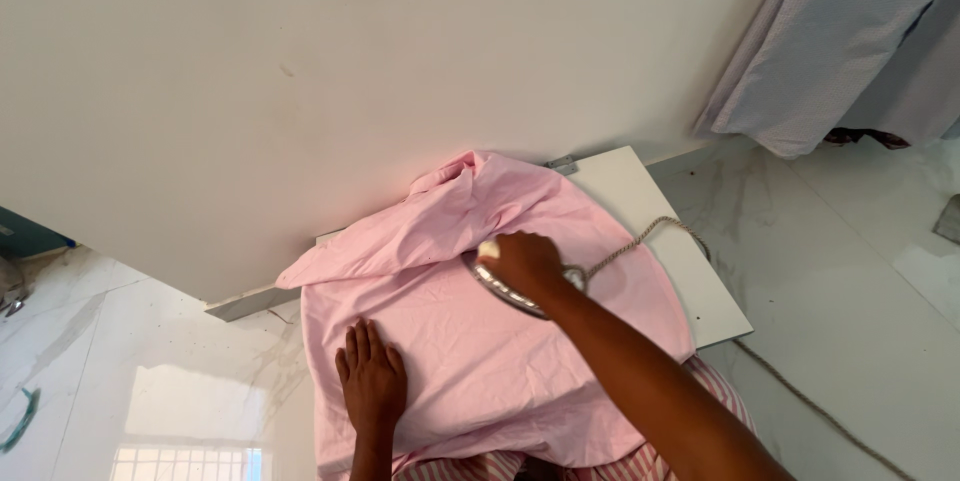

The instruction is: The person irons a pink shirt laid out on a white table using a handheld electric iron. They move the iron back and forth across the fabric, occasionally pausing to adjust the shirt's position with their left hand to ensure even coverage.

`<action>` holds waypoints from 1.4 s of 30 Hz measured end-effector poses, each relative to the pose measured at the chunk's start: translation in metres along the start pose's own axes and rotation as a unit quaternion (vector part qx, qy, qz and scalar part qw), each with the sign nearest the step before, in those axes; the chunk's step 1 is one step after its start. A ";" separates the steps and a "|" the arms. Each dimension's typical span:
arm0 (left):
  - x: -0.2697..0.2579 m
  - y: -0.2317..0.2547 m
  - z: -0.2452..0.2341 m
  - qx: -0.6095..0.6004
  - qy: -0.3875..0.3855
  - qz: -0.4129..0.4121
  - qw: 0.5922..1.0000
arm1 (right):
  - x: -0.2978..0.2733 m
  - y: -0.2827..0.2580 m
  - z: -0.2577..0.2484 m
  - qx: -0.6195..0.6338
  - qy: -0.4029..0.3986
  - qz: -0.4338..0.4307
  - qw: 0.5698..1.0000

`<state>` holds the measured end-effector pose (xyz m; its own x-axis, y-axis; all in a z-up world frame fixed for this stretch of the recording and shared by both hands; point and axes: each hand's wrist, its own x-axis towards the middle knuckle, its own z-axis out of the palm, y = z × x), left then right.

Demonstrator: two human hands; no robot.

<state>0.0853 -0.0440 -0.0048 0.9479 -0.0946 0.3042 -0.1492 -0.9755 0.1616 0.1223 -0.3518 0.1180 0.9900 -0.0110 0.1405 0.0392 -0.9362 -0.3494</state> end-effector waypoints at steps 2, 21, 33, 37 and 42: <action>0.000 0.000 0.000 0.013 -0.003 0.003 1.000 | -0.001 0.021 -0.003 -0.018 0.000 0.016 1.000; 0.005 -0.012 0.023 0.036 -0.016 -0.006 0.999 | 0.098 0.264 0.058 0.093 0.067 0.142 0.983; 0.006 -0.017 0.034 0.014 -0.003 -0.017 1.000 | 0.152 0.230 0.070 0.495 -0.254 0.231 0.798; 0.006 -0.013 0.025 0.012 -0.005 -0.012 1.000 | 0.157 0.235 0.056 0.542 -0.267 0.188 0.774; 0.006 -0.010 0.019 -0.001 0.003 -0.003 1.000 | 0.172 0.270 0.006 0.492 -0.182 0.132 0.841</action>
<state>0.0978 -0.0385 -0.0225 0.9471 -0.0880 0.3087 -0.1444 -0.9757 0.1647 0.3036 -0.6038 0.0422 0.9507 0.1025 -0.2926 -0.2729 -0.1712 -0.9467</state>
